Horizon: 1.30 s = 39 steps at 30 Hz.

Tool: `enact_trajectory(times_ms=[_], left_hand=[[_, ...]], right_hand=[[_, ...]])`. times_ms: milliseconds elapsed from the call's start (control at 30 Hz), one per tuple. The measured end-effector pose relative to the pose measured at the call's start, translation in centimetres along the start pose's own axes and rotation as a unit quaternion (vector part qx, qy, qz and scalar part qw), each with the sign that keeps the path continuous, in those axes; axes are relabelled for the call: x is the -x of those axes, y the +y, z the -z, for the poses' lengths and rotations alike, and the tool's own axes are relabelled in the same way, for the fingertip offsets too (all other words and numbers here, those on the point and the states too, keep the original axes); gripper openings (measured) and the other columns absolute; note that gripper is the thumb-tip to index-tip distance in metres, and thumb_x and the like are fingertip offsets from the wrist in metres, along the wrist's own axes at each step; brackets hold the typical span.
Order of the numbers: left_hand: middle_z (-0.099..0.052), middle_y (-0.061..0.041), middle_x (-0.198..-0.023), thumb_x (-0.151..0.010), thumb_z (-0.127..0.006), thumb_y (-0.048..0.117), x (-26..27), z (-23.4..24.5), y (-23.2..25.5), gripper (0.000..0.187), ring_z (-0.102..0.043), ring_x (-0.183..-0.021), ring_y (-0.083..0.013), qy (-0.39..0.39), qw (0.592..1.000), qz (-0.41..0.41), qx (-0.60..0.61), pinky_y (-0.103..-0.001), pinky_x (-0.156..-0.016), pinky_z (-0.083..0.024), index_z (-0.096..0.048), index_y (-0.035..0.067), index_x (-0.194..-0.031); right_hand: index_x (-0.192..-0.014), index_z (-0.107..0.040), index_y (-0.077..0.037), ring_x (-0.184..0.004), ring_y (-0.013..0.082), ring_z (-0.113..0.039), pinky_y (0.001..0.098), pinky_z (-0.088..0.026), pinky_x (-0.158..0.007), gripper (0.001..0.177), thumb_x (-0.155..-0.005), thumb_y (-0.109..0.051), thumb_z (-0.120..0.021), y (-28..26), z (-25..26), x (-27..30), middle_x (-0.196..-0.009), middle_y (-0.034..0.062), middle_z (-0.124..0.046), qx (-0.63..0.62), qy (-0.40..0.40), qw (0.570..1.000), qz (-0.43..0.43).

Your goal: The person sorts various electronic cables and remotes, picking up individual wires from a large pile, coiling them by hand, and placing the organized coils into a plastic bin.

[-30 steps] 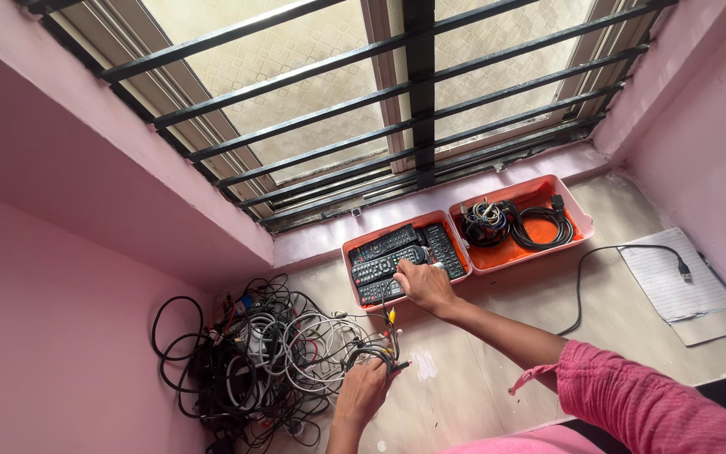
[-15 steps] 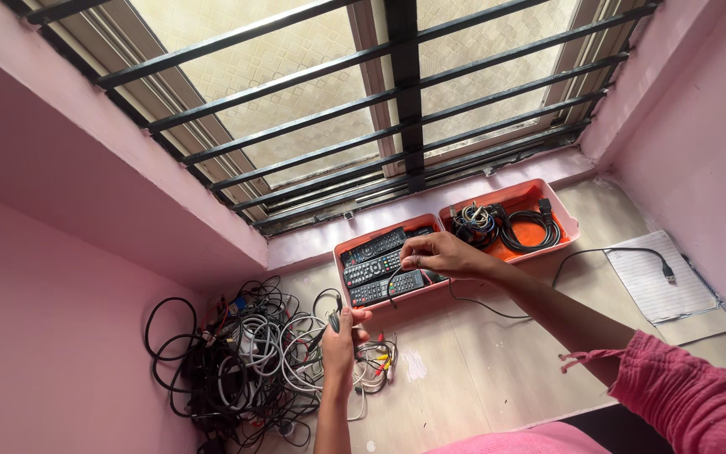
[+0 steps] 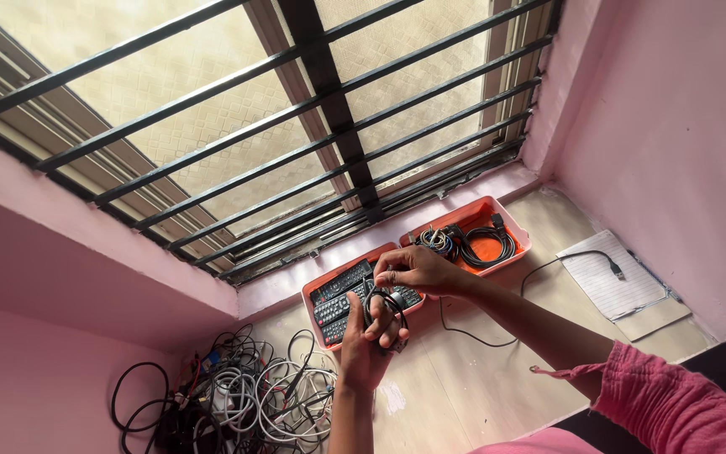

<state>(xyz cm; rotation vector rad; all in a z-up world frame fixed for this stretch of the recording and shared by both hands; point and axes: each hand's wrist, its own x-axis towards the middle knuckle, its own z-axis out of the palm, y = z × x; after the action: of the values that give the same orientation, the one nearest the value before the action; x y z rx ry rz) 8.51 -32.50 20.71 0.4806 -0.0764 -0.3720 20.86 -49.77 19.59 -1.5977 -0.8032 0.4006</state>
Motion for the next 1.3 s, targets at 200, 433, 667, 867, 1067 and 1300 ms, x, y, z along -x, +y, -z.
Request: enact_trajectory(times_ms=[200, 433, 667, 867, 1067, 1300], left_hand=[[-0.037, 0.004, -0.071, -0.115, -0.037, 0.04, -2.2, -1.4, 1.4, 0.037, -0.049, -0.065, -0.0116, -0.129, 0.96, -0.14, 0.207, -0.029, -0.08, -0.051, -0.049, 0.013, -0.093], [-0.046, 0.001, -0.074, -0.105, -0.045, 0.046, -5.1, 0.0, 2.8, 0.04, -0.07, -0.082, -0.0142, 0.158, 0.881, -0.322, -0.308, -0.031, -0.076, -0.051, -0.05, 0.01, -0.089], [-0.05, 0.001, -0.058, -0.104, -0.038, 0.055, -5.1, 1.4, -0.8, 0.053, -0.054, -0.054, -0.0148, 0.222, 0.716, -0.197, -0.632, -0.028, -0.05, -0.043, -0.054, 0.01, -0.08], [-0.039, 0.002, -0.06, -0.109, -0.03, 0.057, -3.6, -0.1, -2.3, 0.054, -0.041, -0.05, -0.0113, 0.016, 0.979, -0.062, -0.193, -0.028, -0.055, -0.045, -0.047, 0.013, -0.083], [-0.047, 0.002, -0.071, -0.116, -0.037, 0.041, -3.5, -4.0, 0.5, 0.035, -0.054, -0.067, -0.0124, -0.179, 0.941, -0.136, 0.253, -0.031, -0.081, -0.051, -0.049, 0.012, -0.099], [-0.048, 0.001, -0.08, -0.106, -0.05, 0.04, -5.0, -2.4, 3.5, 0.03, -0.066, -0.087, -0.0125, 0.092, 0.896, -0.353, -0.252, -0.034, -0.098, -0.054, -0.046, 0.009, -0.104]], right_hand=[[-0.124, -0.069, -0.01, -0.092, 0.0087, -0.072, 0.0274, -0.056, -0.08, 0.028, -0.101, -0.026, -0.063, -0.2, -2.4, 2.4, -0.103, 0.005, -0.077, 0.065, 0.107, 0.992, -0.005], [-0.117, -0.072, -0.013, -0.074, 0.0239, -0.068, 0.0406, -0.053, -0.063, 0.026, -0.095, -0.026, -0.071, -4.9, -3.3, 6.2, -0.084, 0.006, -0.066, 0.398, 0.052, 0.905, 0.141], [-0.097, -0.071, -0.016, -0.065, 0.0198, -0.063, 0.0377, -0.049, -0.059, 0.016, -0.092, -0.031, -0.073, -9.3, 0.6, 4.6, -0.077, 0.0024, -0.057, 0.472, 0.048, 0.845, 0.246], [-0.1, -0.075, -0.014, -0.075, 0.018, -0.07, 0.0328, -0.054, -0.064, 0.017, -0.094, -0.03, -0.071, -7.8, 3.1, 2.4, -0.084, 0.0001, -0.068, 0.286, 0.111, 0.942, 0.137], [-0.122, -0.071, -0.012, -0.081, 0.0208, -0.072, 0.0349, -0.057, -0.069, 0.027, -0.098, -0.021, -0.065, -3.7, -0.2, 3.0, -0.092, 0.0034, -0.069, 0.23, 0.159, 0.95, 0.139], [-0.114, -0.069, -0.016, -0.07, 0.0194, -0.066, 0.0354, -0.053, -0.055, 0.019, -0.099, -0.026, -0.064, -5.9, -1.7, 5.2, -0.087, 0.0036, -0.06, 0.415, 0.022, 0.898, 0.146]])
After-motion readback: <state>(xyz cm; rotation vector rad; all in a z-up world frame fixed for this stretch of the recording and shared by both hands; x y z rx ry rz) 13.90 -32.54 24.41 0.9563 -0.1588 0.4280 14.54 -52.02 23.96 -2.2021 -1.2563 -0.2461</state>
